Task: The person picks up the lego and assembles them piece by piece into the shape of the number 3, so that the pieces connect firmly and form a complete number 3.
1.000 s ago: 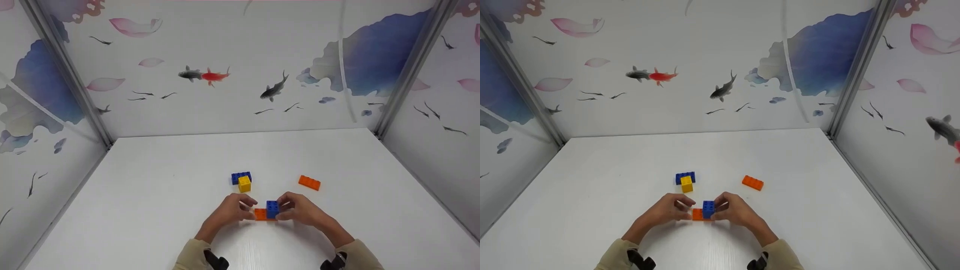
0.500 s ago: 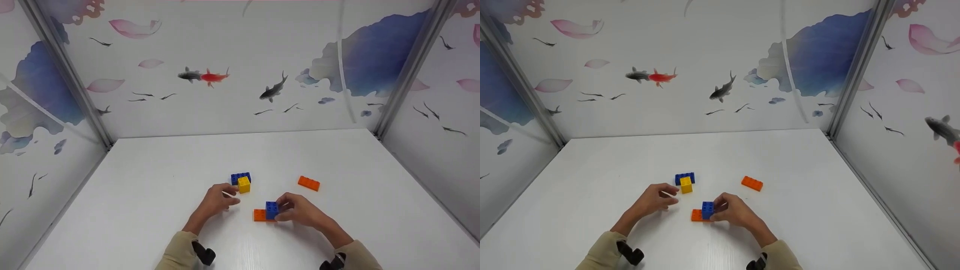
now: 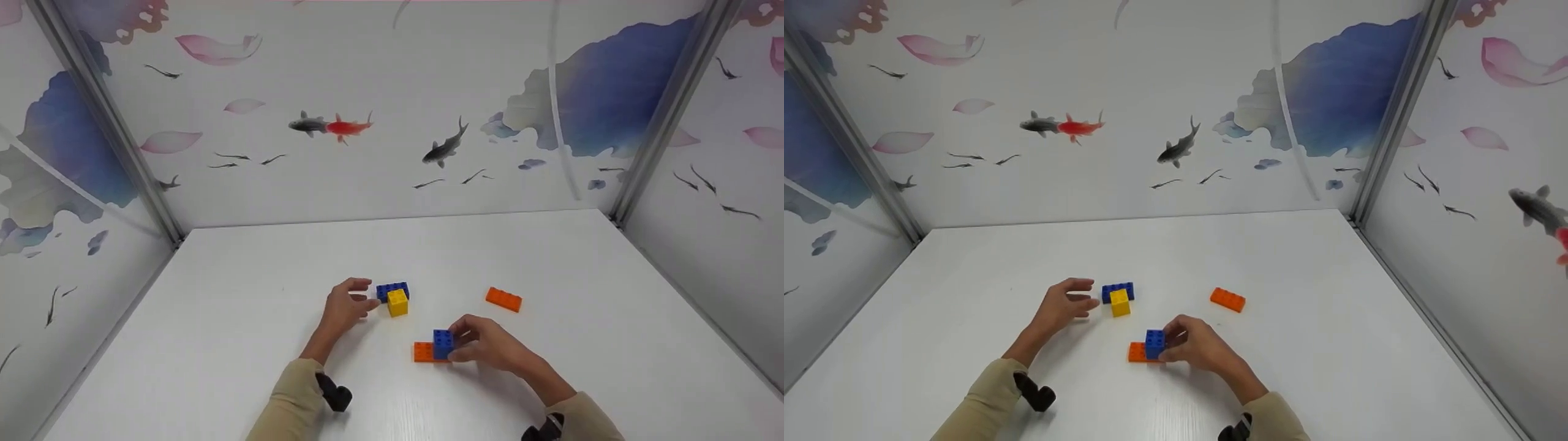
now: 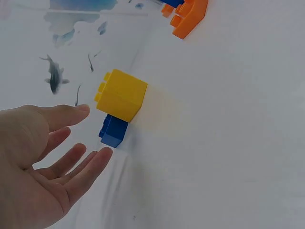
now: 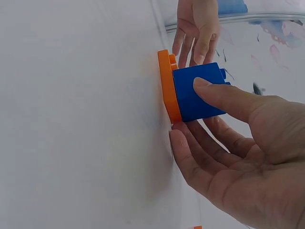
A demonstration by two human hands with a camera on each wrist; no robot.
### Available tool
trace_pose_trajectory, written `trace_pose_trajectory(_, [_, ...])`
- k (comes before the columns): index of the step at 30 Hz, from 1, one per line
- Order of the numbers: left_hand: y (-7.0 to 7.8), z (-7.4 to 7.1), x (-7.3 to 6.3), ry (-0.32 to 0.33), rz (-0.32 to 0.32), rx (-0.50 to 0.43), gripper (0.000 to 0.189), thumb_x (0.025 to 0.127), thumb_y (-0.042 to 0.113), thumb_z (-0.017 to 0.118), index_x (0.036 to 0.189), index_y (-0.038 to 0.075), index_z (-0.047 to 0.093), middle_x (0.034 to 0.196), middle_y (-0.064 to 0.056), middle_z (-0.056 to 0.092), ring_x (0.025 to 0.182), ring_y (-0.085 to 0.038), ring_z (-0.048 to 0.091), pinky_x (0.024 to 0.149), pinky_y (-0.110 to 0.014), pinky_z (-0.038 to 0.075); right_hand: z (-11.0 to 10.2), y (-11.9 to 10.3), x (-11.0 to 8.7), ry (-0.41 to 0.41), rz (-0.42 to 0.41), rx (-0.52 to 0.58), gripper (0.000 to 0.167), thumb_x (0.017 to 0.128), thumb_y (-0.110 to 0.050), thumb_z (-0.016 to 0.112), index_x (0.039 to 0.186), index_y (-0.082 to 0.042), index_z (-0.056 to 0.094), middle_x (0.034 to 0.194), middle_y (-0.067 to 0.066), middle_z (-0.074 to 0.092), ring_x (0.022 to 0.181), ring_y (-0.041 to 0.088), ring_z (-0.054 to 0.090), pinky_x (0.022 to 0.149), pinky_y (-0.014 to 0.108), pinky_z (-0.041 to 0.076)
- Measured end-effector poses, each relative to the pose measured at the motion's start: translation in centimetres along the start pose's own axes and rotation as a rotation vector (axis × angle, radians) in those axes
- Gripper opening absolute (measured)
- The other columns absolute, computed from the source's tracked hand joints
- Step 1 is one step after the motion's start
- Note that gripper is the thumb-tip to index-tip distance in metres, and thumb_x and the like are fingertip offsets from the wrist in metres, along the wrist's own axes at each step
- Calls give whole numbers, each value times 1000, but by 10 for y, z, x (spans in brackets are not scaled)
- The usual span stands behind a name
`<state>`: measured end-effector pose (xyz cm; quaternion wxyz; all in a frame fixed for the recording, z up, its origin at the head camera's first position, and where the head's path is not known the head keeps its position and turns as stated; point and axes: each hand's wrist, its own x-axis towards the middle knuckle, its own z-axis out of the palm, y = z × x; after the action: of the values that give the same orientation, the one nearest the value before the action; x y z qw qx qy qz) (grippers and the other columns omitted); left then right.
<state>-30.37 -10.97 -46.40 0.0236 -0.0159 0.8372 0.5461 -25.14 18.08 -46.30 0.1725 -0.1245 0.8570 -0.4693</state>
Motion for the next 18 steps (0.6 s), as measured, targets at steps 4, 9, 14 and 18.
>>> trace_pose_trajectory(4, [-2,3,5,-12,-7,-45,46,91,13,73,135,6,59,136,-18,59,118,-31,63,89,-36,61,1,0,1,3,16,-10,40,83,-15,82,117,-8,63,117,6,68,109,21,64,101,43,55])
trace_pose_trajectory(9, [-5,11,13,-19,2,-81,49,90,11,72,137,5,57,138,-18,58,123,-32,61,91,-36,60,0,0,1,7,22,-9,39,83,-15,81,117,-8,64,117,6,68,108,20,64,101,43,55])
trace_pose_trajectory(14, [-6,16,22,-18,9,-76,52,90,4,70,139,5,55,141,-17,57,127,-32,58,96,-37,58,1,-1,2,12,37,-6,39,83,-15,81,117,-9,64,118,6,68,108,20,64,101,43,55])
trace_pose_trajectory(18, [-7,16,27,-30,-5,-30,51,90,3,70,138,4,56,138,-15,59,124,-30,60,100,-38,55,1,-1,2,16,49,-5,39,83,-15,82,117,-9,64,118,6,68,108,20,64,101,43,55])
